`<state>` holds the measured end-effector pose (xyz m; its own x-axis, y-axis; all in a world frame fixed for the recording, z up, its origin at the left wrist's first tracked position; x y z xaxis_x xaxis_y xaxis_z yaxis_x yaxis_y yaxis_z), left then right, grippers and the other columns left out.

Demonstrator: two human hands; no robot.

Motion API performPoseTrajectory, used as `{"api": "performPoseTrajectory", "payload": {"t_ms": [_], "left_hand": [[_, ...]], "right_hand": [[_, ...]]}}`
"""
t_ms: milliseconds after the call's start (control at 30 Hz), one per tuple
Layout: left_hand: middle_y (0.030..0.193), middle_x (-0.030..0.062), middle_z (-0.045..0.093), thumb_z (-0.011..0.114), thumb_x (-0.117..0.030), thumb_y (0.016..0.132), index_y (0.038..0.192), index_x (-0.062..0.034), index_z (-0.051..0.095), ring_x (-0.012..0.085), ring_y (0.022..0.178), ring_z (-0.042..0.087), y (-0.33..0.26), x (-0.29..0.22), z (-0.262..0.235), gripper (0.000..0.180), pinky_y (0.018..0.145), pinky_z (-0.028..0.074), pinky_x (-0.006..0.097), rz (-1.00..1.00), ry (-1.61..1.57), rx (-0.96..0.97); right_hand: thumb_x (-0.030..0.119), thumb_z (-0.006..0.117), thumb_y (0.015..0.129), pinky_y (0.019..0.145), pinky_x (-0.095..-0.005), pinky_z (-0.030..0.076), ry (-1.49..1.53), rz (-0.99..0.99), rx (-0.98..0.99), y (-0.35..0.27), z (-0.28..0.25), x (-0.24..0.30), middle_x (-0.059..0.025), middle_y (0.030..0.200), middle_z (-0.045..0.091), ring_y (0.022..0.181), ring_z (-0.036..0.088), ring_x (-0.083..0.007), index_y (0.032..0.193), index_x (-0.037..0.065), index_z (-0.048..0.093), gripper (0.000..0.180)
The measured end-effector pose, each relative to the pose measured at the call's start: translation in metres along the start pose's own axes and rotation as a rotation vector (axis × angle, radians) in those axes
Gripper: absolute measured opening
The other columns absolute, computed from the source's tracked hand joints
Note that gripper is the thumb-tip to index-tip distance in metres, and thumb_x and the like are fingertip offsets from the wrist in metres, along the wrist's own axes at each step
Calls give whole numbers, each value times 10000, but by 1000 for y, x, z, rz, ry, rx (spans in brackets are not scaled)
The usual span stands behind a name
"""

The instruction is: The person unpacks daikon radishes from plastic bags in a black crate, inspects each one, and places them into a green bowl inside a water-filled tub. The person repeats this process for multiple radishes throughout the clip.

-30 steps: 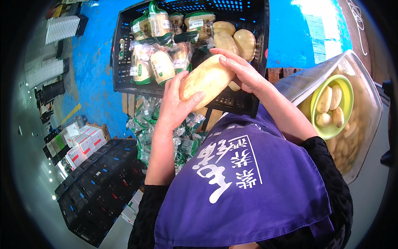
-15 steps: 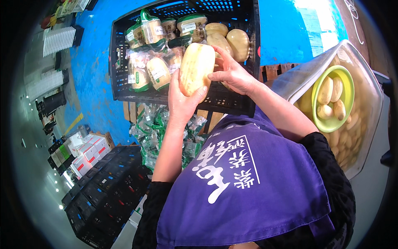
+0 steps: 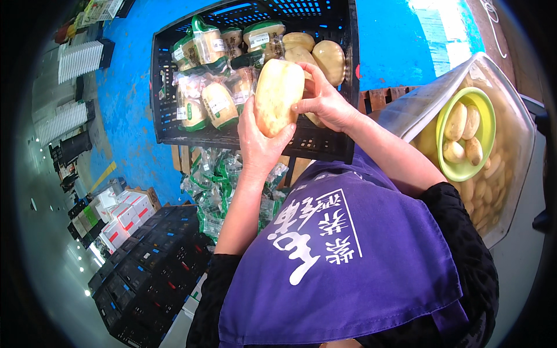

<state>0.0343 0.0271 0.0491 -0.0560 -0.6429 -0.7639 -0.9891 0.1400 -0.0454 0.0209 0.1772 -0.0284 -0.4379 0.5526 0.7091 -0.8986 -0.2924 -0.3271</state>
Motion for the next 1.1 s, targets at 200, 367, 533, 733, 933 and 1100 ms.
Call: {"api": "performPoseTrajectory", "payload": {"t_ms": [200, 367, 533, 733, 933, 1100], "left_hand": [[1414, 215, 502, 847, -241, 759, 1496, 62, 315, 262, 1290, 518, -3, 14, 5, 957, 1086, 422, 377, -210, -271, 105], [1415, 207, 503, 848, -248, 768, 1505, 60, 308, 256, 1281, 524, -6, 20, 7, 964, 1075, 432, 369, -210, -252, 107], [1391, 181, 521, 820, -189, 794, 1499, 50, 325, 234, 1247, 546, -7, 35, 9, 894, 1051, 453, 354, -283, -378, 119], [1344, 155, 557, 824, -205, 815, 1464, 39, 363, 212, 1204, 572, -4, 42, 13, 832, 1022, 476, 336, -409, -627, 166], [1263, 160, 610, 800, -208, 838, 1442, 28, 387, 222, 1140, 617, -1, 48, 22, 770, 976, 508, 333, -574, -654, 163], [1134, 237, 637, 805, -229, 762, 1341, 12, 449, 376, 1055, 648, 10, 29, 33, 721, 944, 515, 419, -154, 33, 172]], "right_hand": [[-168, 553, 749, 1088, -392, 444, -267, -95, -12, 2, -9, -6, -175, 1419, 488, 1309, 509, -275, 1525, 66, 253, 865], [-160, 497, 791, 1076, -383, 464, -272, -71, -34, -1, -10, -6, -187, 1436, 494, 1296, 534, -266, 1532, 44, 281, 799], [-134, 424, 862, 1032, -360, 503, -269, -54, -72, 1, -17, -11, -212, 1363, 569, 1200, 616, -256, 1507, -17, 335, 662], [6, 405, 1007, 974, -351, 541, -159, 35, -182, -1, -20, -14, -191, 1194, 675, 1078, 682, -237, 1408, -73, 455, 412], [185, 493, 1061, 840, -293, 564, -280, 17, -294, -2, -29, -2, -117, 1058, 705, 960, 684, -171, 1257, -48, 603, 324], [65, 590, 984, 781, -273, 558, -684, -413, -305, -7, -27, 31, -88, 1206, 622, 898, 650, -121, 1121, -11, 660, 171]]}}
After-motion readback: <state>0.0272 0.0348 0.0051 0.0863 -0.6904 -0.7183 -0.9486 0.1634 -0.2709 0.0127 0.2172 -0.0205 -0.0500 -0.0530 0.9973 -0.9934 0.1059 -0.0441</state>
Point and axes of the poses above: each hand's wrist, its own y-axis towards the middle knuckle, its own z-axis out of the palm, x = y × z, the point moved 9 cm from there along y, towards the middle knuckle
